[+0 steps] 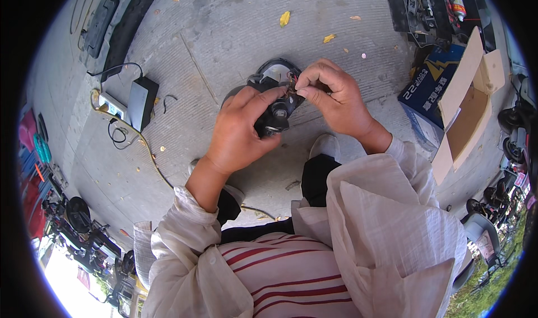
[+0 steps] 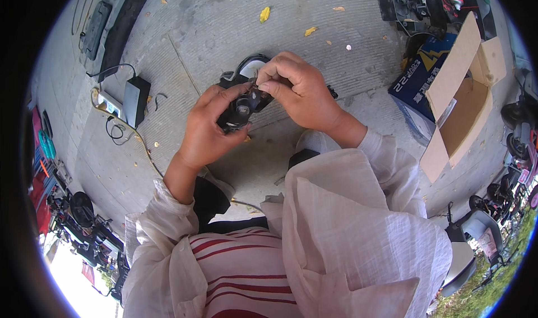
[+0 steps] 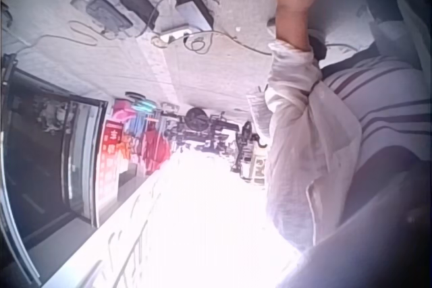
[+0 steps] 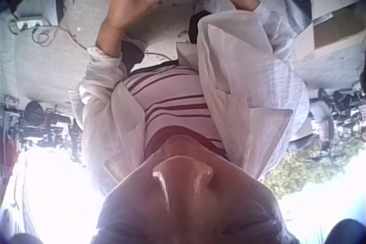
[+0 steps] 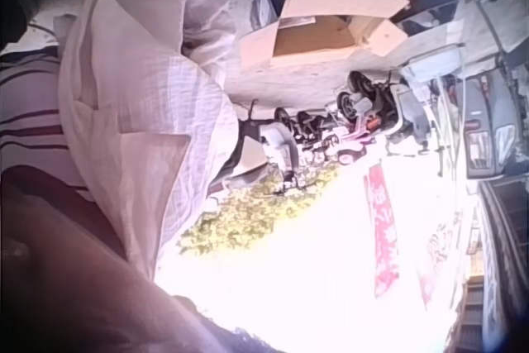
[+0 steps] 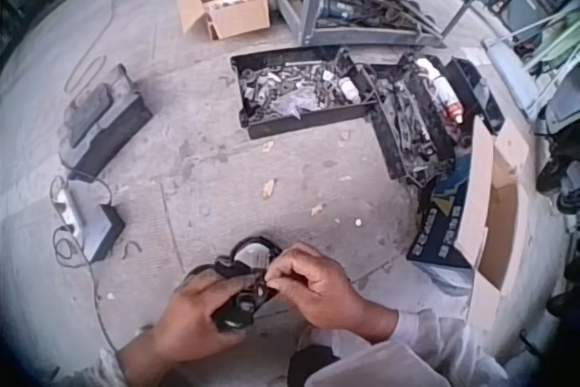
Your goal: The person disassembles a motorcycle headlight assembly, removes the bulb and internal wiring, and uses pliers to cut and strip wires. The person then reassembles the headlight housing and reconnects the bulb and wiring.
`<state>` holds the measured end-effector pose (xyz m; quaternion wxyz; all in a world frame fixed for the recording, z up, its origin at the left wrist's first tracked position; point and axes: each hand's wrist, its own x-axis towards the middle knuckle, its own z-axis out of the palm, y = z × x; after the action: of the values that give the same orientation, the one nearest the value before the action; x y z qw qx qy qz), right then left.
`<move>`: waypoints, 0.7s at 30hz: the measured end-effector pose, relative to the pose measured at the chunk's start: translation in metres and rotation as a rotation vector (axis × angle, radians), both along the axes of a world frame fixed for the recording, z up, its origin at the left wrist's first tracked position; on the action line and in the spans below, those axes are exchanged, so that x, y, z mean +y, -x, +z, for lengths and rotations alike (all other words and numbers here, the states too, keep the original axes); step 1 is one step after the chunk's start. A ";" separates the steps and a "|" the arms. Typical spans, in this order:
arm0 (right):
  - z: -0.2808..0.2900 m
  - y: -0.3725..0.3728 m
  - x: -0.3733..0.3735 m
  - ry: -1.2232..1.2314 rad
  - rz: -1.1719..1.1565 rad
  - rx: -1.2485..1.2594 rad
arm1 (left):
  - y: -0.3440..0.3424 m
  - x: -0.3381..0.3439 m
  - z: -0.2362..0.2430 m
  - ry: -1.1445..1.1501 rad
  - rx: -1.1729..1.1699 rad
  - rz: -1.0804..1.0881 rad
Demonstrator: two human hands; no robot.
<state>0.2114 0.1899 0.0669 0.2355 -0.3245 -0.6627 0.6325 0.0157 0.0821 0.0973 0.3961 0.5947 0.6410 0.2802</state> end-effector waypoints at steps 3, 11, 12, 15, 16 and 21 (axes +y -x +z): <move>0.001 0.003 0.001 0.128 -0.044 -0.002 | 0.002 0.000 -0.001 -0.071 0.047 -0.034; 0.007 0.002 0.022 0.262 0.148 -0.086 | 0.006 0.001 0.003 -0.197 0.165 -0.161; 0.009 0.002 0.026 0.218 0.200 -0.110 | 0.007 0.001 0.003 -0.191 0.168 -0.193; 0.009 0.009 0.038 0.226 0.333 -0.210 | 0.007 0.000 0.003 -0.182 0.180 -0.233; 0.005 0.010 0.040 0.271 0.327 -0.184 | 0.006 -0.001 0.001 -0.159 0.121 -0.195; 0.009 0.017 0.037 0.209 0.113 -0.143 | -0.011 -0.013 -0.005 -0.078 0.061 0.021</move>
<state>0.1949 0.2269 0.0755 0.1168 -0.3536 -0.6255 0.6857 0.0269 0.0694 0.0919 0.3501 0.6113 0.6475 0.2906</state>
